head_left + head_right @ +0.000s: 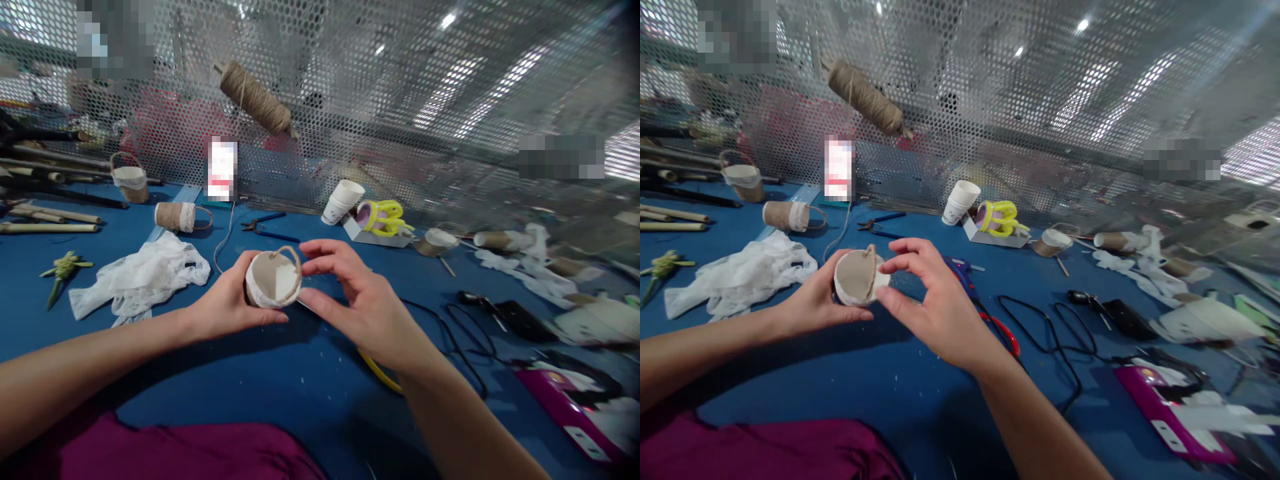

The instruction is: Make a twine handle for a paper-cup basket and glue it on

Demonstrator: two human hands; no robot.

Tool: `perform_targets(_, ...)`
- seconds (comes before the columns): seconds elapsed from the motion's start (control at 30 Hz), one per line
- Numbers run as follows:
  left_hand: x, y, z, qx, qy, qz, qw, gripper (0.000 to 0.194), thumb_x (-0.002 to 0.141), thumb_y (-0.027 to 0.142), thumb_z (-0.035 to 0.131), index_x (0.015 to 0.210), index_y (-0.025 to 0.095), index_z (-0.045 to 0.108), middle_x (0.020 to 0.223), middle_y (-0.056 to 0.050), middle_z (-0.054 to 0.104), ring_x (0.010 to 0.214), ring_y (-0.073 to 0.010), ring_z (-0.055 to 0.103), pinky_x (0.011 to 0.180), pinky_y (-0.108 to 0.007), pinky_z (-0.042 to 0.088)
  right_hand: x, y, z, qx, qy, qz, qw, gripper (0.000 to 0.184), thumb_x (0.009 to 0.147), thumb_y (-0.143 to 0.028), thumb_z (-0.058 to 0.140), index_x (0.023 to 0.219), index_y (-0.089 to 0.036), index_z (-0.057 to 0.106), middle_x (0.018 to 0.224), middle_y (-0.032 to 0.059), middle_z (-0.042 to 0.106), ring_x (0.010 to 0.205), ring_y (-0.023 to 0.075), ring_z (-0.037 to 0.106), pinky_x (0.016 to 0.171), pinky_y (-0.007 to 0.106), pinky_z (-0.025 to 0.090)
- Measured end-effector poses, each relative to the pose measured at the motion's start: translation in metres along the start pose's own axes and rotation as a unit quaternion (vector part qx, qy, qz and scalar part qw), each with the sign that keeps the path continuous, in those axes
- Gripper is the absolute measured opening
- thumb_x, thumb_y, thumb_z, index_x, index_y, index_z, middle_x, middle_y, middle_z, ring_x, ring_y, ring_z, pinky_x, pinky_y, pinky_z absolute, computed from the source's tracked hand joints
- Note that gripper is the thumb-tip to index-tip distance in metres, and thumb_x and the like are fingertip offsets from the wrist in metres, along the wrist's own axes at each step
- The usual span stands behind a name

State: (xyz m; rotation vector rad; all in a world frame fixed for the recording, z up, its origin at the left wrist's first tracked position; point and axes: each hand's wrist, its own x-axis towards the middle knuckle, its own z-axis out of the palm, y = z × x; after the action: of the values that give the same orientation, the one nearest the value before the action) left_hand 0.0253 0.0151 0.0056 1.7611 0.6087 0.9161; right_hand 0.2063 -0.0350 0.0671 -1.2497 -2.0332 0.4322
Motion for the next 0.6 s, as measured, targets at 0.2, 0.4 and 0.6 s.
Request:
perform_targets(0.2, -0.002, -0.004, 0.003, -0.024, 0.005, -0.015, 1.000, 0.063, 0.064, 0.038, 0.074, 0.109, 0.017, 0.036, 0.106, -0.009, 0.056, 0.099, -0.0235, 0.055, 0.083, -0.036, 0.043, -0.003, -0.008, 0.013, -0.035, -0.053, -0.004, 0.998, 0.012, 0.073, -0.026, 0.067, 0.079, -0.022, 0.058, 0.138, 0.0070, 0.034, 0.128, 0.0256, 0.032, 0.102, 0.048, 0.031)
perform_targets(0.4, -0.003, -0.002, 0.003, -0.019, 0.011, -0.012, 1.000, 0.063, 0.064, 0.036, 0.074, 0.110, 0.016, 0.035, 0.107, -0.009, 0.056, 0.098, -0.0228, 0.055, 0.081, -0.034, 0.044, -0.004, -0.007, 0.016, -0.044, -0.043, -0.016, 0.998, 0.006, 0.075, -0.017, 0.062, 0.075, -0.020, 0.057, 0.137, 0.0091, 0.035, 0.128, 0.0245, 0.032, 0.103, 0.048, 0.030)
perform_targets(0.6, -0.004, 0.000, 0.004, -0.006, 0.014, -0.015, 1.000, 0.061, 0.064, 0.035, 0.074, 0.109, 0.017, 0.035, 0.105, -0.009, 0.056, 0.096, -0.0224, 0.056, 0.079, -0.034, 0.045, -0.005, -0.008, 0.020, -0.036, -0.036, -0.028, 0.998, 0.006, 0.077, -0.016, 0.058, 0.072, -0.019, 0.056, 0.133, 0.0100, 0.039, 0.125, 0.0254, 0.036, 0.100, 0.047, 0.032)
